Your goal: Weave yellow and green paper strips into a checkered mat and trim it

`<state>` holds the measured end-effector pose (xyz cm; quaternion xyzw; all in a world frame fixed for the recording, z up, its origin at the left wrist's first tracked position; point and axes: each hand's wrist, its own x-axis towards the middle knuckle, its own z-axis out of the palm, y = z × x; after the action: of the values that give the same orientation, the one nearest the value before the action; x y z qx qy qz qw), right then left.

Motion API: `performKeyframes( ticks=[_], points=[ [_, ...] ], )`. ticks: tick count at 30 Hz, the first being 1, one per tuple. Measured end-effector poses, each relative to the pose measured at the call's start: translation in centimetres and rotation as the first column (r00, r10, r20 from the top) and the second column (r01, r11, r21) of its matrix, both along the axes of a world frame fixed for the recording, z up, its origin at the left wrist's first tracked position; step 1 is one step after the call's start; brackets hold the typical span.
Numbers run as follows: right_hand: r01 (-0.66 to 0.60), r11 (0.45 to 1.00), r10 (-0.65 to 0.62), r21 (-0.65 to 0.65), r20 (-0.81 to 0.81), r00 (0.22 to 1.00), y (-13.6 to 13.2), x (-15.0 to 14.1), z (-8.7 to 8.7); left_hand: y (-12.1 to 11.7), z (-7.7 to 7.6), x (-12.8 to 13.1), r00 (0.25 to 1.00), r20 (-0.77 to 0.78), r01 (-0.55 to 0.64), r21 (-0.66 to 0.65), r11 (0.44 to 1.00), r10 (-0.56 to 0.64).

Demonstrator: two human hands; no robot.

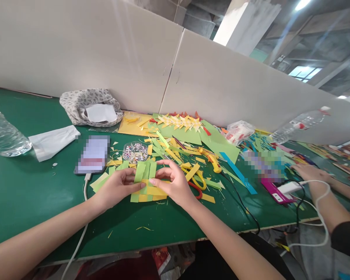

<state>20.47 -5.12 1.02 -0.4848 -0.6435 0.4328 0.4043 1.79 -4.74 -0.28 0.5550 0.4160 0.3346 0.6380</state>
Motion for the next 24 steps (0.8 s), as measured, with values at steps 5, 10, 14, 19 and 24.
performKeyframes(
  ticks=[5,10,14,19,24],
  points=[
    [0.013,1.0,-0.013,-0.024,-0.011,1.0,0.19,0.21,0.06,0.0,0.11,-0.02,1.0,-0.016,-0.004,0.001,1.0,0.004],
    [0.019,0.999,-0.02,-0.042,-0.034,0.999,0.01,0.02,0.11,-0.03,0.07,-0.1,1.0,0.001,0.005,-0.016,1.0,-0.005],
    [0.047,0.997,-0.051,-0.068,-0.057,0.997,-0.18,-0.13,0.1,-0.02,0.08,-0.07,1.0,0.023,0.015,-0.042,0.999,-0.014],
    [0.032,0.992,-0.037,-0.121,-0.041,0.998,-0.28,-0.28,0.06,-0.12,0.1,0.13,0.997,0.07,0.035,-0.066,0.997,-0.03],
    [0.05,0.987,-0.061,-0.152,-0.069,0.996,0.07,-0.14,-0.22,-0.29,0.08,0.21,0.998,0.039,-0.053,0.0,0.999,0.053]
  ],
)
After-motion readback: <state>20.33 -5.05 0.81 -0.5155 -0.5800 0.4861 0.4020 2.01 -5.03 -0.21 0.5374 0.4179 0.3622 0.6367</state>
